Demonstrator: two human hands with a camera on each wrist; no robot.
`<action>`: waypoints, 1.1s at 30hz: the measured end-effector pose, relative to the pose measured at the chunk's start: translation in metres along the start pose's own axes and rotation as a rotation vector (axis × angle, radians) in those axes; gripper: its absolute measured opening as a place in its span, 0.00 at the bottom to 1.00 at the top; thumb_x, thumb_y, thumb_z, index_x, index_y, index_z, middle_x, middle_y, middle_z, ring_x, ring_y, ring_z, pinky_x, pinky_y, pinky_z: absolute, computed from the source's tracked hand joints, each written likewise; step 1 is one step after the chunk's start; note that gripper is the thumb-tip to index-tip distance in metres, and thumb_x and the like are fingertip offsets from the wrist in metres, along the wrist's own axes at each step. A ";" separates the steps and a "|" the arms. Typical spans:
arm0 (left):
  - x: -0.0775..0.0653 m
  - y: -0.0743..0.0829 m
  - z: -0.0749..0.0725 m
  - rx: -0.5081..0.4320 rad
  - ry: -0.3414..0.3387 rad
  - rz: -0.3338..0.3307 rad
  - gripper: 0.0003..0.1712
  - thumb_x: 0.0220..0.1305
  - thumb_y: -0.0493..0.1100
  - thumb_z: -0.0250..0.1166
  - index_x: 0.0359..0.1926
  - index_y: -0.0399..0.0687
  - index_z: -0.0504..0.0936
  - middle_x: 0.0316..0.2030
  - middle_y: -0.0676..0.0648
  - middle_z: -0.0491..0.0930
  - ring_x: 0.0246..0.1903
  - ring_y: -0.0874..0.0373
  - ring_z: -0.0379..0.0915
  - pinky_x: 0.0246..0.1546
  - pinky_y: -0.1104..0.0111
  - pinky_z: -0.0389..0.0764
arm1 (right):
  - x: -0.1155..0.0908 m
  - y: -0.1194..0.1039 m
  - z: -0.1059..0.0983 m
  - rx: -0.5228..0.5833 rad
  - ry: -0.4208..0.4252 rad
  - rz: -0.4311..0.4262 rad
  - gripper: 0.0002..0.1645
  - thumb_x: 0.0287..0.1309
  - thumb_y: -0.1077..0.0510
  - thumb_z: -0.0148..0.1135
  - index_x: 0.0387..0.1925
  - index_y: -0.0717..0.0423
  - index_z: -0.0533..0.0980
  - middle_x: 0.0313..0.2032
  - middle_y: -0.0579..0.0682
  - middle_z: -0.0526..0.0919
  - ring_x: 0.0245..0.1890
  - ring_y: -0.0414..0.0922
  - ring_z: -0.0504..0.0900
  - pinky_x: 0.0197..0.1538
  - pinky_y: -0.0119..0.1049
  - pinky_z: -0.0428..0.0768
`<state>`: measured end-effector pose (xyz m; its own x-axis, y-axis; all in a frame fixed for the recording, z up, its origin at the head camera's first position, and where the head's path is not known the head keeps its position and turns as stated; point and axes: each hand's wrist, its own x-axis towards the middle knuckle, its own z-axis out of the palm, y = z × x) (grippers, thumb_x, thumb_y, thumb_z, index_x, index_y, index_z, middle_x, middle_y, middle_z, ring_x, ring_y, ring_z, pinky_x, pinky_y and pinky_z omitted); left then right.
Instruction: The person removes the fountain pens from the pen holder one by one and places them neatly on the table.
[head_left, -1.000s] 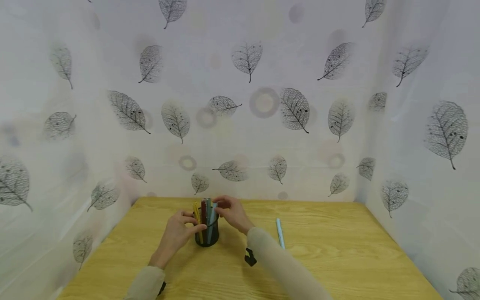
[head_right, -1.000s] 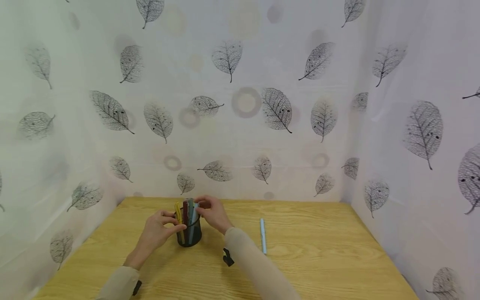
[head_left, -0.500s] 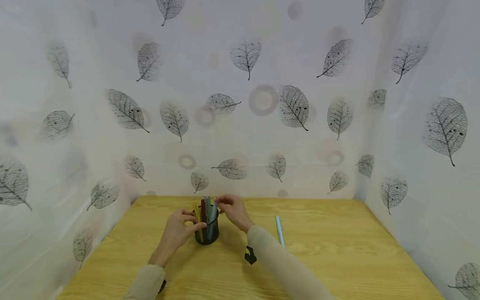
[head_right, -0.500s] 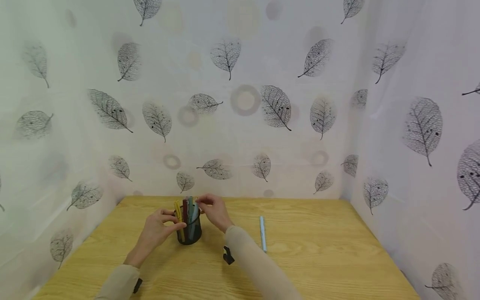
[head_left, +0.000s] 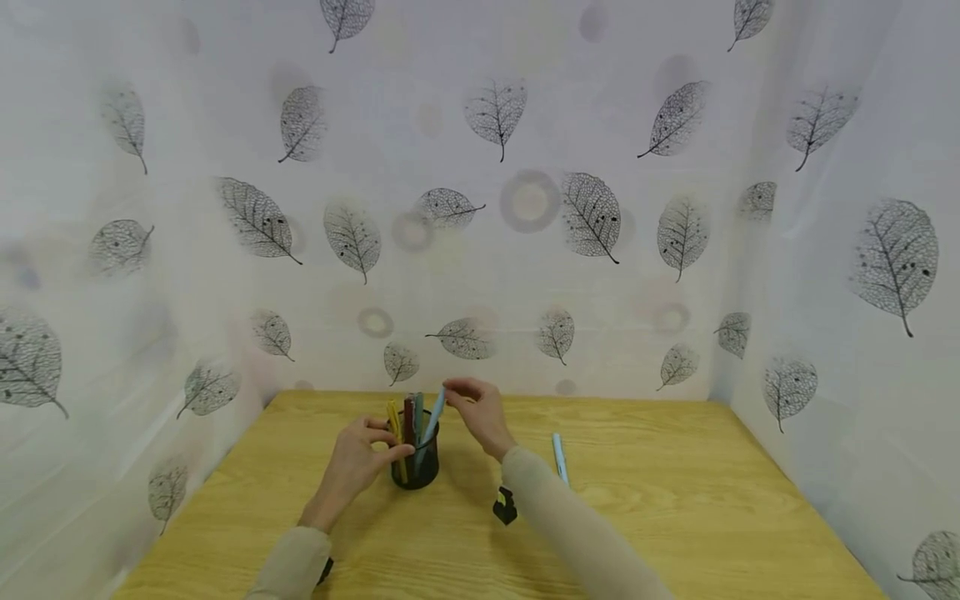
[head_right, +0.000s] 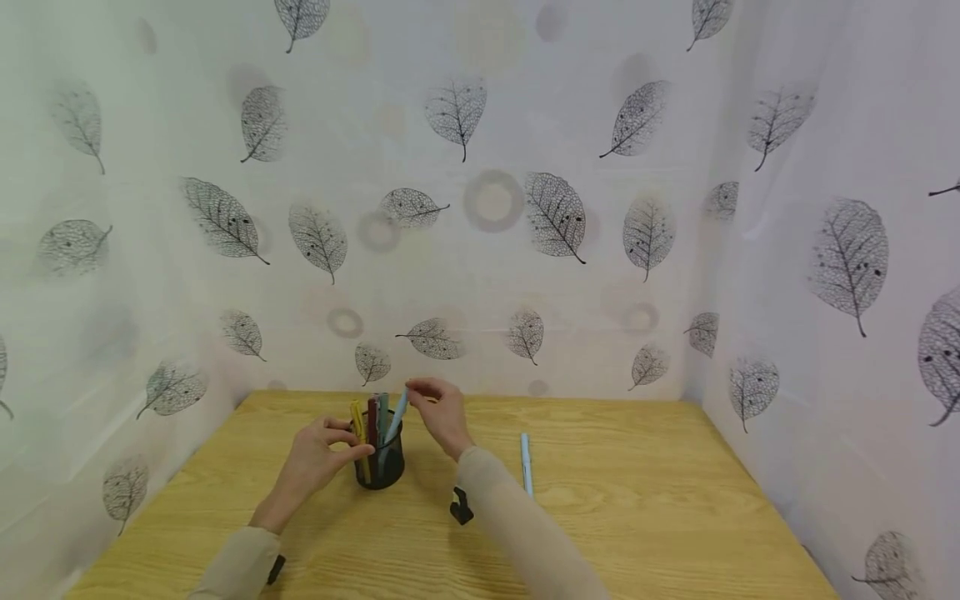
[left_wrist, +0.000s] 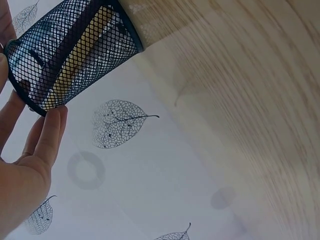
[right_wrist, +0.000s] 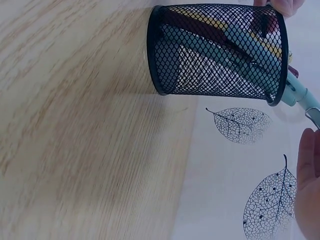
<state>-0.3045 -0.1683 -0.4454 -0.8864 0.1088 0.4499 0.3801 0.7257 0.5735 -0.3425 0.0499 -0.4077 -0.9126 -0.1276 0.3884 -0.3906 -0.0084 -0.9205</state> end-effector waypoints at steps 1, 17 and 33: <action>0.000 0.000 0.000 0.000 0.000 -0.002 0.11 0.50 0.54 0.77 0.24 0.53 0.88 0.41 0.45 0.80 0.44 0.49 0.77 0.40 0.57 0.79 | 0.000 -0.001 -0.001 -0.002 0.011 0.007 0.13 0.62 0.66 0.63 0.47 0.67 0.81 0.47 0.66 0.83 0.46 0.56 0.84 0.51 0.45 0.84; 0.001 0.003 0.001 0.002 0.001 -0.032 0.11 0.50 0.52 0.77 0.24 0.50 0.89 0.43 0.42 0.80 0.46 0.44 0.77 0.45 0.52 0.80 | 0.020 0.028 -0.018 0.146 0.246 0.005 0.19 0.55 0.69 0.69 0.50 0.64 0.80 0.46 0.68 0.81 0.44 0.46 0.83 0.45 0.37 0.85; 0.001 0.002 0.000 0.009 -0.008 -0.052 0.11 0.49 0.52 0.77 0.23 0.52 0.88 0.42 0.44 0.79 0.45 0.47 0.77 0.44 0.54 0.80 | 0.018 0.032 -0.041 0.262 0.284 0.065 0.21 0.56 0.71 0.66 0.52 0.64 0.78 0.49 0.63 0.80 0.41 0.41 0.84 0.47 0.40 0.85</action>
<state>-0.3052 -0.1667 -0.4442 -0.9070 0.0763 0.4142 0.3313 0.7366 0.5896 -0.3767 0.0883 -0.4287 -0.9459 0.1435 0.2911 -0.3202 -0.2669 -0.9090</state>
